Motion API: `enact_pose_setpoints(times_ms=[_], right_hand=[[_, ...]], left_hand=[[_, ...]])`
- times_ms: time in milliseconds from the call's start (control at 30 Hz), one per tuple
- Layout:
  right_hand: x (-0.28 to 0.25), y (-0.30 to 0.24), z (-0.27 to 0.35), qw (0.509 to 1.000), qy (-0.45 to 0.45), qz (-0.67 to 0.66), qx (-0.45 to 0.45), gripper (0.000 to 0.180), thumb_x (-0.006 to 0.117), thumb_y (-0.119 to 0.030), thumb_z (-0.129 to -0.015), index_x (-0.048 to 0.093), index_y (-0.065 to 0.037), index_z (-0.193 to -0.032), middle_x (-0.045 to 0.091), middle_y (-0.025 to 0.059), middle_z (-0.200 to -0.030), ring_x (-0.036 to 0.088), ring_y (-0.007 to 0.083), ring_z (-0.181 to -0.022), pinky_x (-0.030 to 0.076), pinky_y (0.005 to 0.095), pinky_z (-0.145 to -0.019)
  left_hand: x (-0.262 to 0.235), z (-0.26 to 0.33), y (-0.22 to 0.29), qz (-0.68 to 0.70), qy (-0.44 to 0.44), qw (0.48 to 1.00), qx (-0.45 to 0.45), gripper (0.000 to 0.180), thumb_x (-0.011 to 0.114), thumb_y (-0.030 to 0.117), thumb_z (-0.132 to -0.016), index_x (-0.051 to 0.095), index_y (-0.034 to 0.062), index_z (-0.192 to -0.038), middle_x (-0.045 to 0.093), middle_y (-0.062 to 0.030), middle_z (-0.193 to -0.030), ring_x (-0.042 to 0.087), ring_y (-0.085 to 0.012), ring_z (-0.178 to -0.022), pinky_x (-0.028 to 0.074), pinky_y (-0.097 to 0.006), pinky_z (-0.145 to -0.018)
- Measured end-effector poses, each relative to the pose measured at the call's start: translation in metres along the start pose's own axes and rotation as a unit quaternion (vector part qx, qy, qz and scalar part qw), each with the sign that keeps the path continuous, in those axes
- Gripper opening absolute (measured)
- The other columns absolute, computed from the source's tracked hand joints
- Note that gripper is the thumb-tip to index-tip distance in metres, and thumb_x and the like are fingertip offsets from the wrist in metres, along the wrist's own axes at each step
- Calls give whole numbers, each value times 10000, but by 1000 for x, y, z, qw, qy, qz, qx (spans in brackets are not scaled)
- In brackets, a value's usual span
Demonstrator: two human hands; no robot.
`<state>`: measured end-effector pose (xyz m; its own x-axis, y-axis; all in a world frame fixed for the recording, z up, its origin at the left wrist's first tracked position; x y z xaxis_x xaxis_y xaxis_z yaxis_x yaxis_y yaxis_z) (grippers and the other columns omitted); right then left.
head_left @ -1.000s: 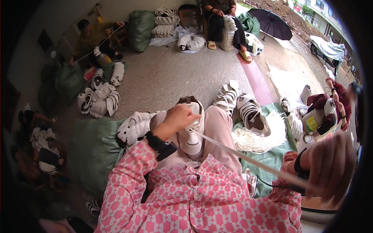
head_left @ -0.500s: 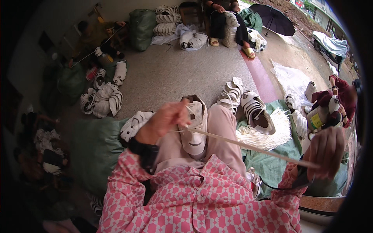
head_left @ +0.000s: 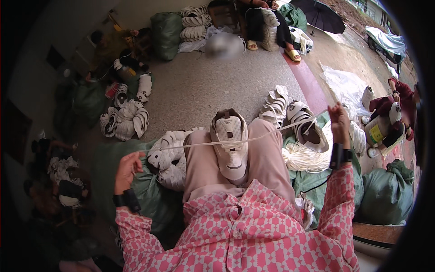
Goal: The recorder is lacing shoelaces through the eyelets of white sneakers.
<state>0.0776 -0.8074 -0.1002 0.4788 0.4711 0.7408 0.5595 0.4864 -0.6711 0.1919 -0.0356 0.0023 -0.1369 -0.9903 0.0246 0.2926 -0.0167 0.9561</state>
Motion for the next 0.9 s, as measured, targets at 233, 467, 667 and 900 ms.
enact_pose_setpoints(times_ms=[233, 467, 667, 900], right_hand=[[122, 97, 103, 839, -246, 481, -65, 151, 567, -133, -901, 651, -50, -996, 593, 68, -730, 599, 152, -639, 500, 326, -597], [171, 132, 175, 585, -516, 608, -145, 107, 572, -105, -834, 622, -93, -928, 587, 107, -899, 613, 335, -790, 473, 418, -676], [174, 130, 174, 611, -536, 563, -150, 98, 568, -67, -822, 633, -73, -895, 583, 100, -916, 615, 331, -783, 470, 400, -662], [170, 134, 168, 639, -523, 555, -101, 118, 574, -68, -799, 649, -62, -889, 597, 94, -898, 611, 306, -835, 466, 372, -728]], left_hand=[[166, -9, 4, -399, -88, 858, 312, 137, 585, 61, -838, 642, 1, -948, 626, -141, -893, 609, -301, -872, 475, -361, -757], [298, -44, -30, -408, -201, 760, 464, 110, 633, 61, -824, 638, 12, -922, 613, -79, -842, 612, -194, -774, 480, -301, -688], [300, -64, -38, -328, -253, 863, 289, 125, 639, 38, -764, 642, 3, -884, 552, -22, -780, 539, -96, -690, 454, -259, -614], [309, -68, -44, -385, -246, 829, 323, 89, 647, 64, -765, 630, 10, -833, 533, -77, -831, 567, -188, -732, 463, -310, -670]])
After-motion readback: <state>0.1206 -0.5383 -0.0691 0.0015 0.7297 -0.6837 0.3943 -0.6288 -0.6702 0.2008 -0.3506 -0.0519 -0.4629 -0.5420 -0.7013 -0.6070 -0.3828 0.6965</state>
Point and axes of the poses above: each hand's wrist, its own z-axis away from the middle knuckle, its own x-axis out of the palm, y = z × x, the point moved 1 cm from there along -z, towards the middle knuckle
